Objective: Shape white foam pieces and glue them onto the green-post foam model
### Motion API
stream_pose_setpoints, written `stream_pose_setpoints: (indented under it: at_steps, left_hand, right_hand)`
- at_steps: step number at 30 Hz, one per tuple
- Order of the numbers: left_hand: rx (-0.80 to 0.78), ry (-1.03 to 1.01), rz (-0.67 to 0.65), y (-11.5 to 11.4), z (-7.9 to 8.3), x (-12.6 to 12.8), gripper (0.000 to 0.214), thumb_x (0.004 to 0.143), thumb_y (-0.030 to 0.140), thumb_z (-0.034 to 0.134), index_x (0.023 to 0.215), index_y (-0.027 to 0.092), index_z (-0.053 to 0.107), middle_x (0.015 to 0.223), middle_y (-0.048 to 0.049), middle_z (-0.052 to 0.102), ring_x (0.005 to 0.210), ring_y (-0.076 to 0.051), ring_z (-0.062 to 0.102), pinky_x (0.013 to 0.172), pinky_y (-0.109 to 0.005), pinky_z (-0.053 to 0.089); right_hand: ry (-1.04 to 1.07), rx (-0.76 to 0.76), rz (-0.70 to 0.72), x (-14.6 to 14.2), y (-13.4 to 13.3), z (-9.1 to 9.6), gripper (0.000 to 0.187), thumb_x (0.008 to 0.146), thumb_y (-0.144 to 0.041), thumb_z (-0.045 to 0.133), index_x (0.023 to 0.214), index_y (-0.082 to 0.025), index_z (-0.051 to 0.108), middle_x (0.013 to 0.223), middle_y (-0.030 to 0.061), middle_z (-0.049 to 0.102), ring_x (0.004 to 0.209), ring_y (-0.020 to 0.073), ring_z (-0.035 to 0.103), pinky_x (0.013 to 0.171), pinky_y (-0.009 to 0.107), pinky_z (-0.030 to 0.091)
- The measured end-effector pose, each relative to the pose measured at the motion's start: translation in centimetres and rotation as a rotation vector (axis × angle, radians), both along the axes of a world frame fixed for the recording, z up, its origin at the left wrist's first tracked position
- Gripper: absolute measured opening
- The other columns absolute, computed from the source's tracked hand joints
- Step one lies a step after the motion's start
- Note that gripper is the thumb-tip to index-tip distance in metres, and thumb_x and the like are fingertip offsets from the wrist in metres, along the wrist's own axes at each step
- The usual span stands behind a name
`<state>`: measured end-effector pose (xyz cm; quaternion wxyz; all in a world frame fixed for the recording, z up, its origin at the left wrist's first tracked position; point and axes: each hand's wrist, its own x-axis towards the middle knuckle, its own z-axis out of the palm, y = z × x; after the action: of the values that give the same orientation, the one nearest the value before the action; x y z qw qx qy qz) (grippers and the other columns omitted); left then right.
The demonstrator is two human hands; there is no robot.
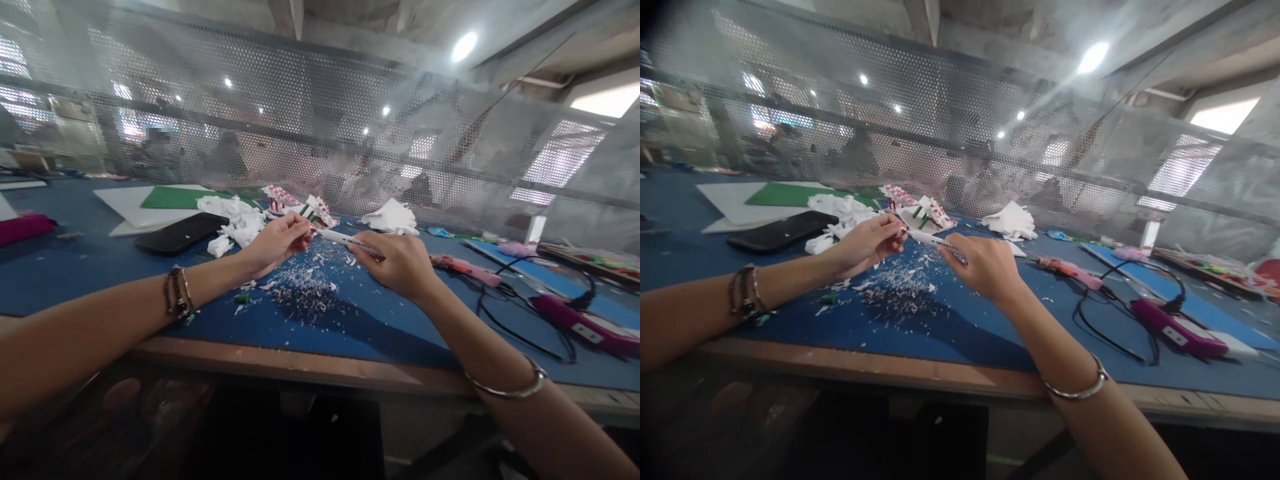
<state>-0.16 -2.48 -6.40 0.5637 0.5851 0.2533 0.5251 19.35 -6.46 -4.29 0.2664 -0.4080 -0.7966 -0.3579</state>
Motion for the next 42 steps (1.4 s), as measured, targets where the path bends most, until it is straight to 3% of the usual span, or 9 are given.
stream_pose_setpoints:
  at_steps: [10, 42]
  left_hand:
    - [0.021, -0.021, 0.017, 0.10, -0.08, -0.01, 0.013, 0.080, 0.013, 0.045, 0.067, 0.014, 0.047, 0.060, 0.0026, 0.051, 0.055, -0.006, 0.047, 0.058, -0.020, 0.038]
    - [0.010, -0.064, 0.013, 0.01, 0.08, -0.03, 0.014, 0.079, 0.007, 0.044, 0.069, 0.014, 0.051, 0.064, 0.0019, 0.053, 0.059, -0.006, 0.049, 0.059, -0.020, 0.038]
  right_hand:
    - [0.006, -0.031, 0.016, 0.29, 0.11, -0.07, 0.031, 0.081, -0.040, 0.039, 0.078, -0.022, 0.063, 0.069, 0.0010, 0.065, 0.054, 0.0103, 0.054, 0.044, 0.023, 0.029]
    - [0.062, -0.057, 0.037, 0.31, 0.18, 0.02, 0.032, 0.082, -0.039, 0.038, 0.076, -0.019, 0.063, 0.057, 0.0010, 0.061, 0.049, 0.0106, 0.052, 0.044, 0.023, 0.029]
